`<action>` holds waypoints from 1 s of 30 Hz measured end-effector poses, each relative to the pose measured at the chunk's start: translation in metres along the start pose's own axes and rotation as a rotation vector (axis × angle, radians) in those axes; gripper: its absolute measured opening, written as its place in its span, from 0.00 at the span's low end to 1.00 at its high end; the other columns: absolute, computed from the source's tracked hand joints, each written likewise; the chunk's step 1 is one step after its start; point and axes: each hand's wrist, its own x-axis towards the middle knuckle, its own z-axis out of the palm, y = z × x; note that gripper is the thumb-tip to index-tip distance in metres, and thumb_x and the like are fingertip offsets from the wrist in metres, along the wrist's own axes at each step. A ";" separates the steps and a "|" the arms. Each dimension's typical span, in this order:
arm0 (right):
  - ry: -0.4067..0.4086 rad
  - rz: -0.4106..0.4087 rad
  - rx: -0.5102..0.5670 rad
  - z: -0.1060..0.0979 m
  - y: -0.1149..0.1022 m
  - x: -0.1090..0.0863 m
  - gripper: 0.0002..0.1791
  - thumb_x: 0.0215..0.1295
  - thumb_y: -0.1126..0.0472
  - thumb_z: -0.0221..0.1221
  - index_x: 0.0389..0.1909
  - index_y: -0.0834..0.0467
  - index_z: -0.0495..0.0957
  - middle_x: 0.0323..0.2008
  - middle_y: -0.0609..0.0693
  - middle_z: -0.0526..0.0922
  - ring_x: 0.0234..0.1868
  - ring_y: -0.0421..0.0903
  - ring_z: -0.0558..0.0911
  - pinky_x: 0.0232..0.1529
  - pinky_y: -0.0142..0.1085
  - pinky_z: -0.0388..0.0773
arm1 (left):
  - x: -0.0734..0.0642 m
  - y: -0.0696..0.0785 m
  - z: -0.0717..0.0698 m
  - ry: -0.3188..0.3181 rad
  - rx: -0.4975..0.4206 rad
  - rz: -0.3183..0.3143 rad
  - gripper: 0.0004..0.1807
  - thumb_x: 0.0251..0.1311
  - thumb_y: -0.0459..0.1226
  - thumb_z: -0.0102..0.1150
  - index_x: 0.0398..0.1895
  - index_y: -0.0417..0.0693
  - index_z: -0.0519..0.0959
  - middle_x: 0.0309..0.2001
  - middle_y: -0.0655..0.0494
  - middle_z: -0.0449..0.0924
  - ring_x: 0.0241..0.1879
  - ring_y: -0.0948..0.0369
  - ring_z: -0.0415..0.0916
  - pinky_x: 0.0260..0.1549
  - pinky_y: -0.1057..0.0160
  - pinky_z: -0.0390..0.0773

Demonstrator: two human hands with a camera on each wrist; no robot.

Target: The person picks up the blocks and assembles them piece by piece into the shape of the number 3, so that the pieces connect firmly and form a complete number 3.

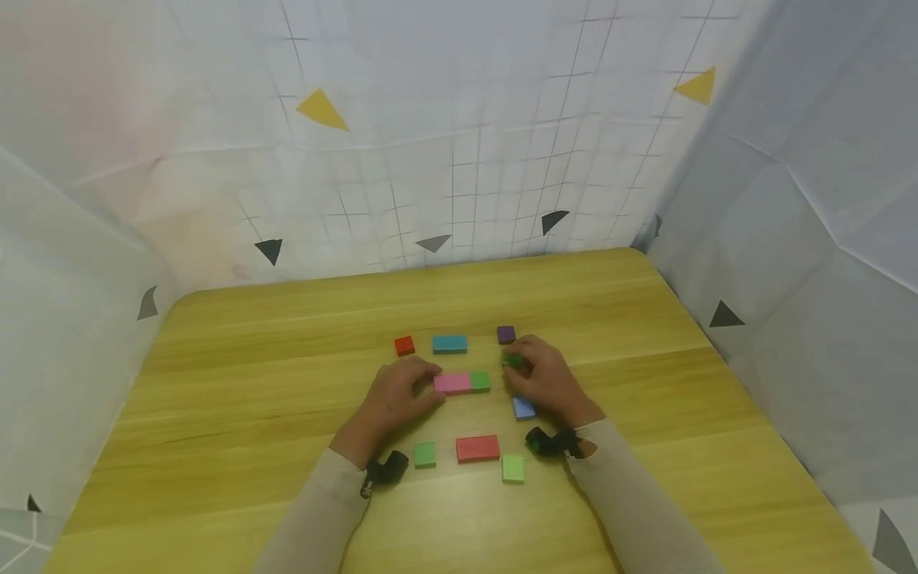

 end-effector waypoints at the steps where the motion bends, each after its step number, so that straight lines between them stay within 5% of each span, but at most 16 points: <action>1: -0.002 0.009 -0.004 0.000 0.000 0.000 0.15 0.59 0.61 0.67 0.47 0.59 0.84 0.43 0.47 0.81 0.37 0.42 0.77 0.36 0.34 0.78 | 0.000 0.000 0.000 0.001 -0.001 0.001 0.22 0.59 0.51 0.67 0.55 0.55 0.81 0.53 0.61 0.82 0.58 0.58 0.74 0.61 0.49 0.69; 16: 0.017 0.049 -0.035 -0.001 0.004 0.000 0.13 0.60 0.62 0.65 0.47 0.58 0.83 0.46 0.48 0.80 0.35 0.41 0.75 0.35 0.36 0.77 | 0.001 -0.001 0.000 -0.010 0.002 0.006 0.22 0.60 0.51 0.67 0.56 0.55 0.81 0.53 0.61 0.81 0.57 0.58 0.74 0.61 0.51 0.70; 30: -0.003 0.090 -0.034 -0.001 0.005 0.000 0.12 0.59 0.62 0.67 0.44 0.58 0.84 0.48 0.49 0.80 0.49 0.47 0.79 0.53 0.46 0.78 | 0.002 -0.002 0.002 -0.017 0.029 0.004 0.23 0.60 0.52 0.66 0.56 0.55 0.81 0.54 0.60 0.81 0.59 0.57 0.74 0.62 0.48 0.69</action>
